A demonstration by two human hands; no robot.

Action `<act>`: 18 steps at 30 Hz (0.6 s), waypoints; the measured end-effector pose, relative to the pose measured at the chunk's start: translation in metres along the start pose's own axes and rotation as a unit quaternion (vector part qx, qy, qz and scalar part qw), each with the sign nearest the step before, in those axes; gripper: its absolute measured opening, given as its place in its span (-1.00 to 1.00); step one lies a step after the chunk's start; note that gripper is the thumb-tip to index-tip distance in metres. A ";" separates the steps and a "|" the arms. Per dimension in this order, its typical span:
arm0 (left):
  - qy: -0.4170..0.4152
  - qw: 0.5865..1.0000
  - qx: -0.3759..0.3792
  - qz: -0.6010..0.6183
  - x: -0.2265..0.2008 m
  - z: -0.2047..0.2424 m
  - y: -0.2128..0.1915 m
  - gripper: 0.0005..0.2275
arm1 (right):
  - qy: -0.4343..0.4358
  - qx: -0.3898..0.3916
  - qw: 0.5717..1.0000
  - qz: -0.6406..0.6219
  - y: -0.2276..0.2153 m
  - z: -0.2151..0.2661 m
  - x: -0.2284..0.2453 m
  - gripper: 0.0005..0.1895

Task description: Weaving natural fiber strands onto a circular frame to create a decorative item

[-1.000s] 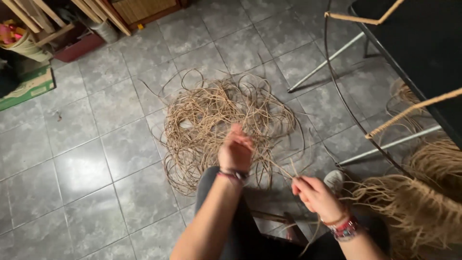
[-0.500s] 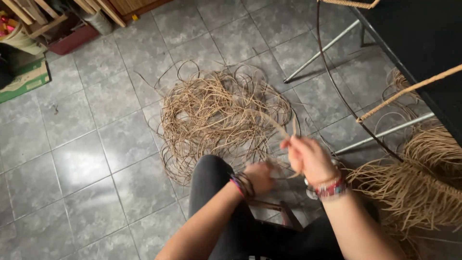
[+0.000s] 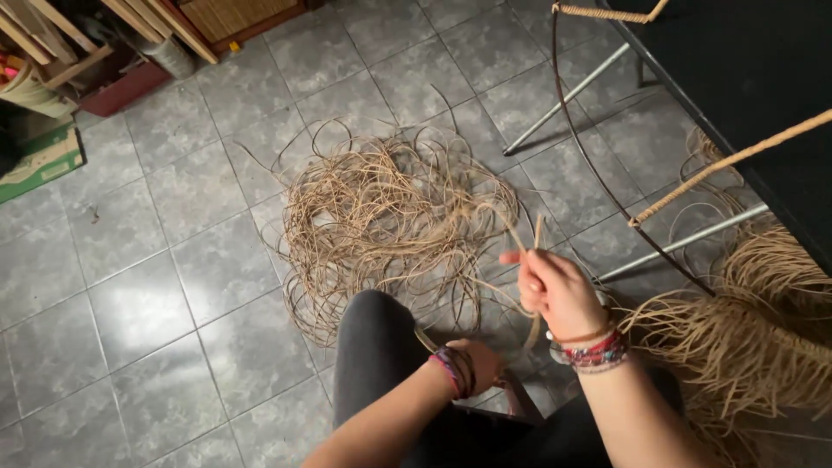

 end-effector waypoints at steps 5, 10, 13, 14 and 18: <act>-0.085 0.849 -0.355 0.382 0.070 0.029 -0.092 -0.70 | 0.031 0.000 0.983 0.183 -0.015 0.033 -0.053 -0.62; -0.152 0.894 -0.325 0.269 0.096 0.024 -0.103 -0.61 | 0.165 -0.134 0.969 0.128 -0.075 0.049 -0.141 -0.70; 0.172 0.753 -0.256 0.581 0.010 0.020 -0.054 -0.88 | 0.040 -0.052 0.998 -0.023 -0.010 0.032 -0.027 -0.43; 0.175 0.754 -0.254 0.580 0.001 0.018 -0.047 -0.88 | 0.038 -0.055 0.997 -0.024 -0.007 0.030 -0.016 -0.43; 0.056 0.957 -0.201 0.203 -0.003 0.002 -0.025 -0.77 | -0.015 -0.124 0.985 0.117 -0.020 0.032 -0.012 -0.60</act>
Point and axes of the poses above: each hand's wrist, its own z-axis away from the middle knuckle, its own y-axis out of the palm, x = y × z, the point moved 4 cm from there along -z, towards the middle knuckle, and after that the axes turned 7 degrees about y, right-handed, at the moved point
